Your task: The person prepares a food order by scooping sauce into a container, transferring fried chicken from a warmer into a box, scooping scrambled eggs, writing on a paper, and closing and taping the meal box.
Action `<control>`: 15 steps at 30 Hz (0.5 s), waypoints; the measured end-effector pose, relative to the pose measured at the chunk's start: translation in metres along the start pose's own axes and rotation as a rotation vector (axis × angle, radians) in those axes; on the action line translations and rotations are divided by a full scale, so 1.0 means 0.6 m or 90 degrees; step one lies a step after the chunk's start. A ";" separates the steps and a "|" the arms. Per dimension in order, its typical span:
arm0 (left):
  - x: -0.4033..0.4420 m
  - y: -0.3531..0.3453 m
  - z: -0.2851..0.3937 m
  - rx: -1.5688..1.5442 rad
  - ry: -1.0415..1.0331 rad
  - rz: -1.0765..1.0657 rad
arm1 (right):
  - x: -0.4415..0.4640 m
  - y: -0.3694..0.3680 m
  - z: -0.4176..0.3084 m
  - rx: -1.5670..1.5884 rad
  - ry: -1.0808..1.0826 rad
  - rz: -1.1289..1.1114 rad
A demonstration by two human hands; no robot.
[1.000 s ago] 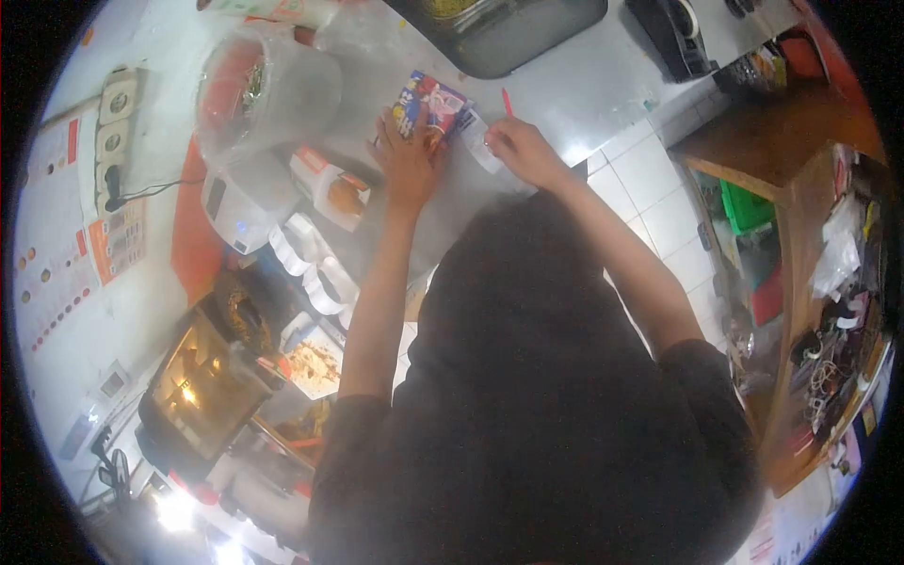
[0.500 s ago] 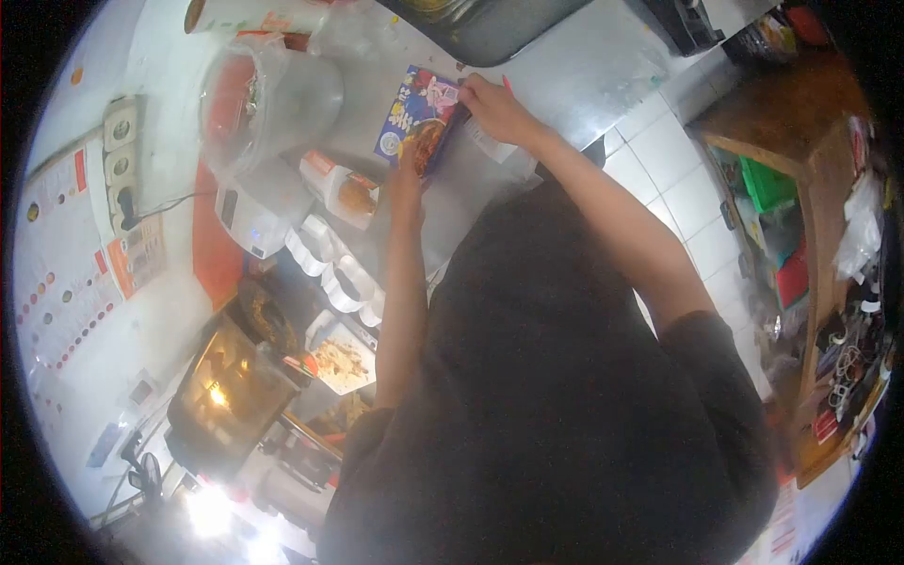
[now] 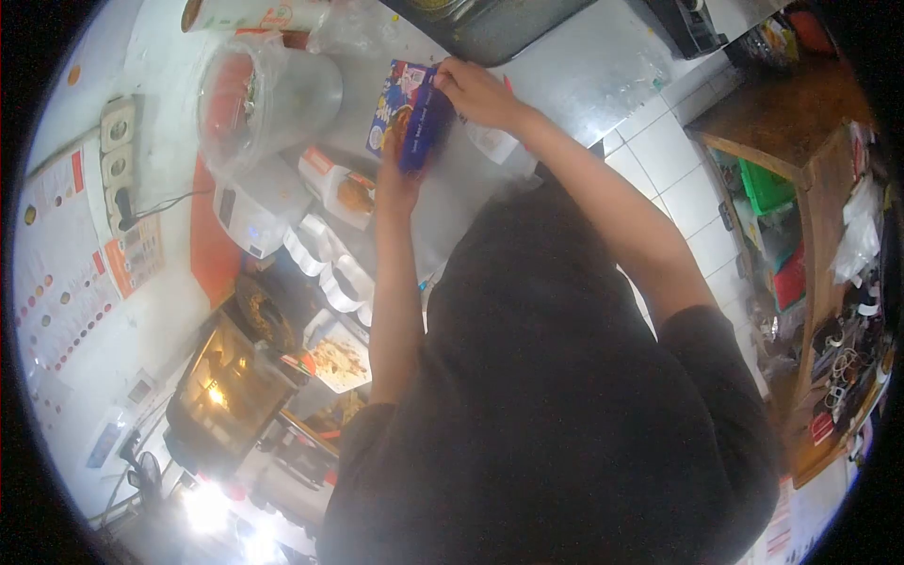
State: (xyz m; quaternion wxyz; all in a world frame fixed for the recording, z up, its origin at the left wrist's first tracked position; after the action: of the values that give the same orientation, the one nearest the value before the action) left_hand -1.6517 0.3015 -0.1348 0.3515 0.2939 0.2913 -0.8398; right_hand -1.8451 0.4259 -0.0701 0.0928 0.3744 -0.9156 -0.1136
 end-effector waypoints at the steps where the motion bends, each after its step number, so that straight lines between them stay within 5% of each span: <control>1: -0.002 -0.012 0.006 -0.053 -0.004 -0.052 | 0.000 0.002 -0.005 -0.015 0.040 0.028; 5: -0.002 -0.008 0.013 -0.128 0.053 -0.012 | 0.006 -0.007 0.014 0.012 -0.027 -0.025; 7: 0.000 -0.016 0.025 -0.117 0.022 -0.044 | 0.007 0.003 -0.005 0.056 0.113 0.037; 11: -0.003 -0.014 0.032 -0.164 0.046 0.014 | -0.029 0.032 -0.051 0.003 0.157 0.137; 13: -0.016 -0.031 0.043 -0.176 0.028 -0.024 | -0.040 0.007 -0.058 0.017 0.043 -0.036; 15: -0.033 -0.052 0.053 -0.175 0.025 -0.038 | -0.045 -0.005 -0.073 0.012 0.066 -0.031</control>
State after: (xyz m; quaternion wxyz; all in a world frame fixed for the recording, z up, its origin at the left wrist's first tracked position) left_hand -1.6730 0.3059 -0.0915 0.3574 0.2504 0.4188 -0.7964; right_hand -1.8130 0.4367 -0.0313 0.1337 0.4031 -0.9010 -0.0880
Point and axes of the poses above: each hand's wrist, its own x-axis towards the middle knuckle, its own y-axis out of the back of the hand, z = x × y, the point moved 8 cm from there along x, towards the middle knuckle, and after that the axes turned 1 degree about y, right-handed, at the moved point
